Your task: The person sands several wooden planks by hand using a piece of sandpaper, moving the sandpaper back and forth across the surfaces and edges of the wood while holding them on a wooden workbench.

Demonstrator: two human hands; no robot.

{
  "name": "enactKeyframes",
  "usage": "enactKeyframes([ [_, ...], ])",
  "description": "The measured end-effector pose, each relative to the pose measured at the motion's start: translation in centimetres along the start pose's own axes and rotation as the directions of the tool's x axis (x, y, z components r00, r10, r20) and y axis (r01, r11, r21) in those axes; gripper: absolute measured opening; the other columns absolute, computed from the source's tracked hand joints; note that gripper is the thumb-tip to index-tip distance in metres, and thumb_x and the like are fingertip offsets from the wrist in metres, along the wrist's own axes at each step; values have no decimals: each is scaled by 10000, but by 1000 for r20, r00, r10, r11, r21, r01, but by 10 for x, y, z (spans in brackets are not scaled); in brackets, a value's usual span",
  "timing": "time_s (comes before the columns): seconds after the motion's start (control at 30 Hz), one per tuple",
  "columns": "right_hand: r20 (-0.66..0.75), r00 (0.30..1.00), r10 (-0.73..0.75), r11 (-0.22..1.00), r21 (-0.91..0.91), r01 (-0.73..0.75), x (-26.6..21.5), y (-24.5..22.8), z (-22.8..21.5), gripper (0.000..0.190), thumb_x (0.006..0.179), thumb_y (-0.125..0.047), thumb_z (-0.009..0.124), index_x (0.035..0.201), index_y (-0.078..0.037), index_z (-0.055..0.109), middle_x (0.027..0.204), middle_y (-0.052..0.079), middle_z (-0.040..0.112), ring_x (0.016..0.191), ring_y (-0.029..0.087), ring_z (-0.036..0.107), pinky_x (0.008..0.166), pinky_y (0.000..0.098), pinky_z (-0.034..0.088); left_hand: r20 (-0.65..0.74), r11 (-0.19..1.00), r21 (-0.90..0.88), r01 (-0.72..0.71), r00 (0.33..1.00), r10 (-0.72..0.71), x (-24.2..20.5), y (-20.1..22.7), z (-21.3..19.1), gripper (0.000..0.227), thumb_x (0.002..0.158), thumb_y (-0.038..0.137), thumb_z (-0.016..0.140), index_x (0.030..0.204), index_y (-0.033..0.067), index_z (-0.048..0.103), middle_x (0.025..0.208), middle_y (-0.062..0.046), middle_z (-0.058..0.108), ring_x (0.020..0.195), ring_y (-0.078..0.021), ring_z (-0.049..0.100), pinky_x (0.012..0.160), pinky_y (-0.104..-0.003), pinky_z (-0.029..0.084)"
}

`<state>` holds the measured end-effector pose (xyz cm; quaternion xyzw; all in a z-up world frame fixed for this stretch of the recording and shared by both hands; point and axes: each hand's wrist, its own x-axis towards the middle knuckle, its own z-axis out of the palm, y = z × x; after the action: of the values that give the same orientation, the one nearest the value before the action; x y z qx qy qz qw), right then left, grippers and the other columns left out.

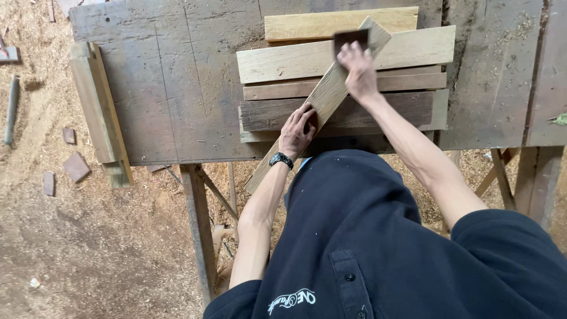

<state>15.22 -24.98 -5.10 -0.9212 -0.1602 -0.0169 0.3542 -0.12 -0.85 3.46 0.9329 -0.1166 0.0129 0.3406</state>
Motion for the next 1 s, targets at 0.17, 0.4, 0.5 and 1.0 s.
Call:
enactKeyframes([
  [0.17,207,959,-192,977,-48,206,-4,13,-8,442,1045,-27,332,1337,-82,660,1506,97,575,1488,261,406,1240,494,285,-32,998,5,-62,998,62,1,-4,0,474,874,116,669,1338,113,576,1483,-54,531,1316,-267,564,1122,-386,486],
  [0.4,-75,994,76,995,-66,-81,34,48,-33,488,1040,34,315,1370,-63,661,1561,142,506,1504,334,389,1257,560,219,-28,998,50,-33,999,34,-3,-7,4,457,903,100,659,1351,129,575,1490,-51,525,1311,-268,573,1114,-378,500],
  [0.5,-112,992,60,997,-45,-65,-1,-7,-4,401,1081,18,350,1327,-45,661,1537,145,537,1499,343,401,1275,554,213,-5,999,42,-31,999,31,0,-9,5,501,872,119,678,1361,133,568,1496,-53,509,1321,-275,553,1119,-386,483],
  [1.0,-204,966,161,976,-111,-186,19,20,-17,375,1094,-34,400,1337,-86,681,1506,181,522,1438,376,397,1207,562,236,-1,1000,-12,-11,1000,11,-5,-11,4,462,909,131,661,1362,131,571,1509,-31,508,1326,-253,556,1123,-372,487],
])
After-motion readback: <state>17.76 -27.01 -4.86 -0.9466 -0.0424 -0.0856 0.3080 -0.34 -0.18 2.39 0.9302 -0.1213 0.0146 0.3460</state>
